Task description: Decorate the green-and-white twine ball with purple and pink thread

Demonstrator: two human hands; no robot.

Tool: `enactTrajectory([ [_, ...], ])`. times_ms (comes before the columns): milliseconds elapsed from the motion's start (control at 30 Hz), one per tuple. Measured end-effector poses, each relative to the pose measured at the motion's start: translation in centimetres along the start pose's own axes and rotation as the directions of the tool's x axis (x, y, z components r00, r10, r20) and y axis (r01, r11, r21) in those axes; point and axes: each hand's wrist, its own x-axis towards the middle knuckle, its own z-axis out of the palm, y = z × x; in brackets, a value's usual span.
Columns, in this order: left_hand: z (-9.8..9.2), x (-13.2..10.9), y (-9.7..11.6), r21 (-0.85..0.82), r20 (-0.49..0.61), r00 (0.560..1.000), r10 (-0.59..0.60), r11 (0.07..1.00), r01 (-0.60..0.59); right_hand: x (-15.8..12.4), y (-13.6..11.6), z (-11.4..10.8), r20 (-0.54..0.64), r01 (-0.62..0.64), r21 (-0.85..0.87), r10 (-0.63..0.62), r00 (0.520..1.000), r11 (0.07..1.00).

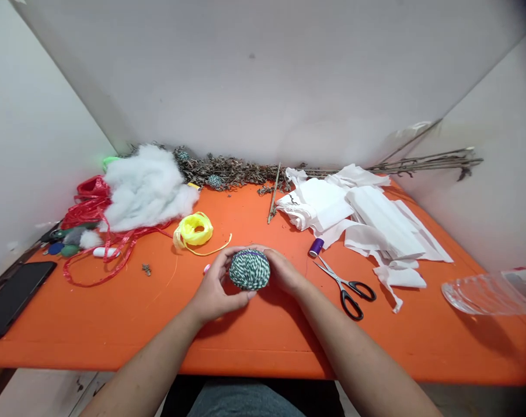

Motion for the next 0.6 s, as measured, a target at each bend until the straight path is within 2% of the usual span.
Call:
enactTrajectory([
  [100,-0.3,0.9,-0.3,-0.181,-0.068,0.995,-0.076,0.982,0.063,0.2,0.3,0.0,-0.007,-0.044,-0.085,0.044,0.999,0.995],
  [200,-0.7,2.2,-0.4,-0.266,-0.164,0.978,-0.129,0.960,0.083,0.2,0.4,-0.1,-0.049,-0.039,-0.199,0.029,0.998,0.979],
  [333,-1.3,3.5,0.2,-0.311,-0.204,0.950,-0.237,0.936,0.166,0.3,0.9,0.0,-0.047,0.008,-0.277,-0.022,0.999,0.961],
  [533,-2.3,4.9,1.5,-0.308,-0.227,0.927,-0.300,0.925,0.224,0.3,1.5,0.4,-0.082,0.034,-0.343,-0.066,0.994,0.939],
  [600,-2.6,5.4,1.5,-0.302,-0.235,0.924,-0.302,0.926,0.226,-0.2,1.2,0.9,-0.155,0.065,-0.489,-0.160,0.975,0.870],
])
